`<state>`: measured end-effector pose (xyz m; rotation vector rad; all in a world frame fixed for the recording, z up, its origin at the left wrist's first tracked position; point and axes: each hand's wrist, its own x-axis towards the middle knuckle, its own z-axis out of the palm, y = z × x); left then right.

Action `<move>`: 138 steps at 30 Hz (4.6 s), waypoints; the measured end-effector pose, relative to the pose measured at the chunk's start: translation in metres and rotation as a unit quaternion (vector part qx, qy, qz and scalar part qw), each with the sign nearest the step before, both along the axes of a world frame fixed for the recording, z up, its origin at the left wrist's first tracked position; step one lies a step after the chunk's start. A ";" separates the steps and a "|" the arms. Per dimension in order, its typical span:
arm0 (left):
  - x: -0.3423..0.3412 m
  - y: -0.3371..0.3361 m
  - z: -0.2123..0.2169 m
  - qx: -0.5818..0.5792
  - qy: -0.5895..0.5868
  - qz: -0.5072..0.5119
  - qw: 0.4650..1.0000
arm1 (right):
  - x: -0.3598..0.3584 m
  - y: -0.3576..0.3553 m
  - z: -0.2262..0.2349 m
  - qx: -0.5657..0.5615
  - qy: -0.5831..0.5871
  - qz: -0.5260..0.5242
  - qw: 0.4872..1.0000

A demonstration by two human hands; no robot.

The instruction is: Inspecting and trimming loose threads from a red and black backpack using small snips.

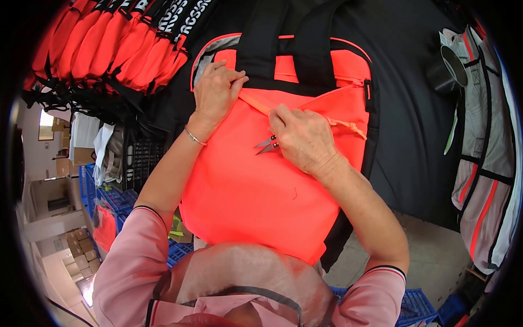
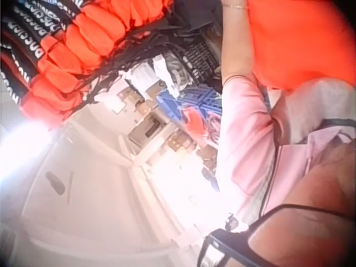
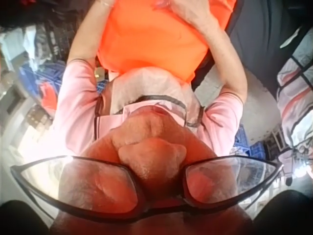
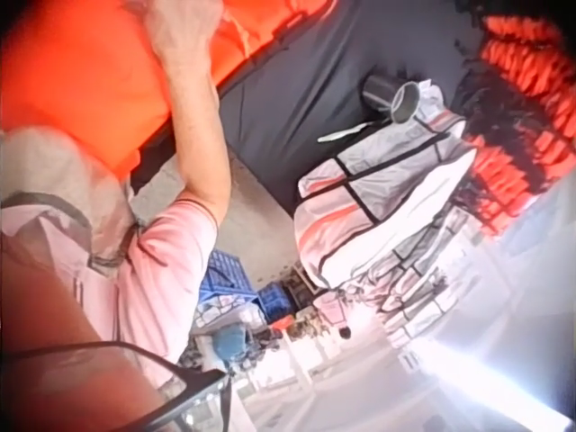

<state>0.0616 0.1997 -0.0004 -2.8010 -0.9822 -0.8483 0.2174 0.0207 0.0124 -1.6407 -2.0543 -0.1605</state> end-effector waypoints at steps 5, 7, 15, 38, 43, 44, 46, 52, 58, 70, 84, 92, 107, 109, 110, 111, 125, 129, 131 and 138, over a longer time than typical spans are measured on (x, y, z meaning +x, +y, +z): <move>0.008 0.002 0.000 0.003 0.002 -0.018 1.000 | 0.001 0.002 0.000 -0.001 -0.002 -0.004 1.000; 0.009 0.007 -0.008 0.004 -0.008 -0.020 1.000 | -0.001 0.004 0.006 0.004 0.001 -0.003 1.000; 0.006 0.009 -0.019 -0.024 -0.078 -0.035 0.996 | 0.027 0.079 0.060 -0.056 0.111 -0.070 0.990; 0.005 0.008 -0.021 -0.052 -0.088 -0.041 0.994 | 0.015 0.114 -0.013 -0.011 0.030 -0.041 0.999; 0.000 0.000 -0.011 -0.037 -0.098 -0.049 0.993 | 0.037 0.099 0.010 0.001 0.092 -0.188 0.978; -0.001 -0.003 -0.008 -0.014 -0.092 -0.110 0.990 | 0.049 0.095 0.013 0.000 0.272 -0.215 0.938; 0.002 -0.004 0.001 -0.016 -0.054 -0.167 0.984 | 0.067 0.089 0.018 0.013 0.412 -0.209 0.887; 0.037 0.000 0.010 -0.100 -0.024 -0.172 0.980 | 0.077 0.087 0.010 0.025 0.491 -0.197 0.848; 0.048 0.003 0.000 -0.137 0.022 -0.171 0.976 | 0.076 0.084 0.007 0.000 0.457 -0.184 0.870; 0.034 -0.001 -0.004 -0.262 -0.127 -0.106 0.951 | 0.052 0.063 0.012 -0.058 0.139 -0.150 0.977; 0.040 0.002 -0.016 -0.209 -0.174 -0.128 0.954 | 0.054 0.081 -0.008 0.015 -0.001 -0.061 0.998; -0.010 -0.049 0.007 -0.167 -0.185 -0.352 0.902 | 0.051 0.072 0.001 -0.047 0.111 -0.133 0.984; -0.096 0.042 0.028 -0.248 -0.106 0.005 0.963 | -0.001 0.101 0.047 -0.128 0.365 -0.102 0.917; -0.093 0.043 0.025 -0.231 -0.091 0.012 0.969 | -0.024 0.109 0.051 -0.126 0.334 -0.077 0.931; -0.093 0.044 0.024 -0.212 -0.073 0.021 0.974 | -0.030 0.114 0.049 -0.127 0.333 -0.078 0.931; -0.092 0.045 0.023 -0.212 -0.074 0.022 0.974 | -0.035 0.121 0.045 -0.140 0.313 -0.075 0.936; -0.085 0.044 0.015 -0.126 -0.121 -0.014 0.984 | -0.051 0.156 0.045 -0.106 0.052 -0.004 0.993; -0.085 0.045 0.015 -0.127 -0.127 -0.016 0.984 | -0.047 0.161 0.047 -0.058 0.004 0.054 0.997; -0.084 0.045 0.015 -0.128 -0.127 -0.017 0.983 | -0.044 0.164 0.046 -0.061 -0.008 0.062 0.996; -0.082 0.046 0.013 -0.131 -0.127 -0.022 0.983 | -0.044 0.170 0.052 -0.188 0.056 0.059 0.979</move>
